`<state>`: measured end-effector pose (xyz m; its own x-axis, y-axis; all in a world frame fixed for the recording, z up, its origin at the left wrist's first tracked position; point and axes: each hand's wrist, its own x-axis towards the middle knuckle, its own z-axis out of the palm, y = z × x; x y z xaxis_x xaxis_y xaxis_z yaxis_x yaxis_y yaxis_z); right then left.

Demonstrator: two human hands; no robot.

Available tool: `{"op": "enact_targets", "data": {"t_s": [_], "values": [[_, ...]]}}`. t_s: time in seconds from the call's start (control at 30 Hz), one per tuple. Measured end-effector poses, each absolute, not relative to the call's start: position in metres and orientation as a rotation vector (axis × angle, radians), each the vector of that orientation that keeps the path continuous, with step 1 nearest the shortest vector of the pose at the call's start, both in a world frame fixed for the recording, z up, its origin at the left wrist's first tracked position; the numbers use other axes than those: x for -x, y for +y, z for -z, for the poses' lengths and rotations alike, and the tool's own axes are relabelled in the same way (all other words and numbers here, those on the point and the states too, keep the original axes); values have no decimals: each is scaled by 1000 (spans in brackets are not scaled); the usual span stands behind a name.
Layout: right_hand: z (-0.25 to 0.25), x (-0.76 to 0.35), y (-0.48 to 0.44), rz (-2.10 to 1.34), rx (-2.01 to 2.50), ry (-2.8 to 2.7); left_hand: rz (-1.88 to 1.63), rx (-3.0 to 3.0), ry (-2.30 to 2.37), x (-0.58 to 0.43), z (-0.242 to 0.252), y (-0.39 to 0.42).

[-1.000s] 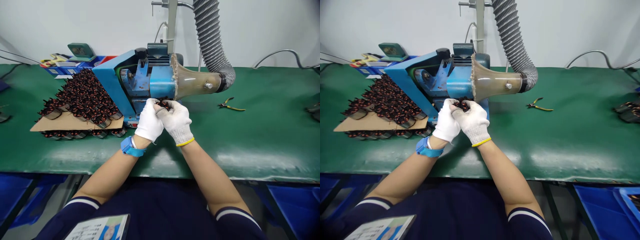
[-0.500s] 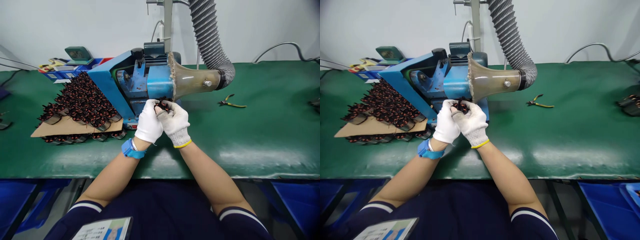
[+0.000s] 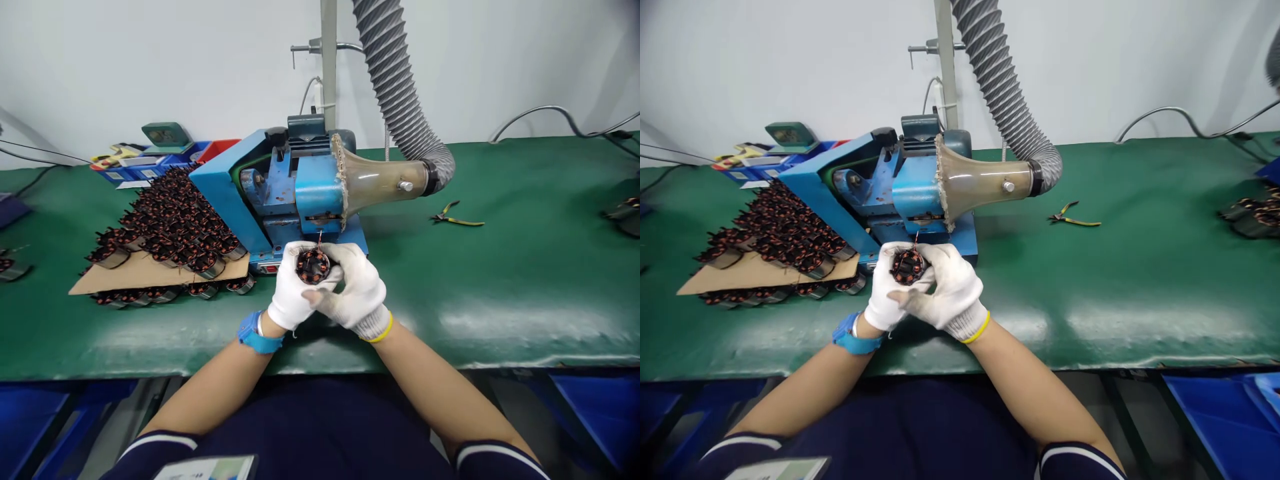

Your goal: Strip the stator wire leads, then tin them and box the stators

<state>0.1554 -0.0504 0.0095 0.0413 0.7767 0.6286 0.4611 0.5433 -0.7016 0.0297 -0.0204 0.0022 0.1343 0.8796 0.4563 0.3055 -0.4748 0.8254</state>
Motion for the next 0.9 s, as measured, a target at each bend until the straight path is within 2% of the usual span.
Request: {"op": "enact_targets", "data": {"t_s": [0.2,0.63,0.73,0.9], "values": [[-14,-167,-44,-106,1118,-1884,-971,-1383,824,-11,-22,-26],[-14,-178,-46,-96,1091,-1857,-908,-1313,713,-3,-29,-23],[-16,-187,-46,-285,1145,-1708,-1005,-1399,847,-10,-26,-22],[-17,-206,-34,-821,1092,-787,-1402,-1751,1065,-17,-9,-22]]}}
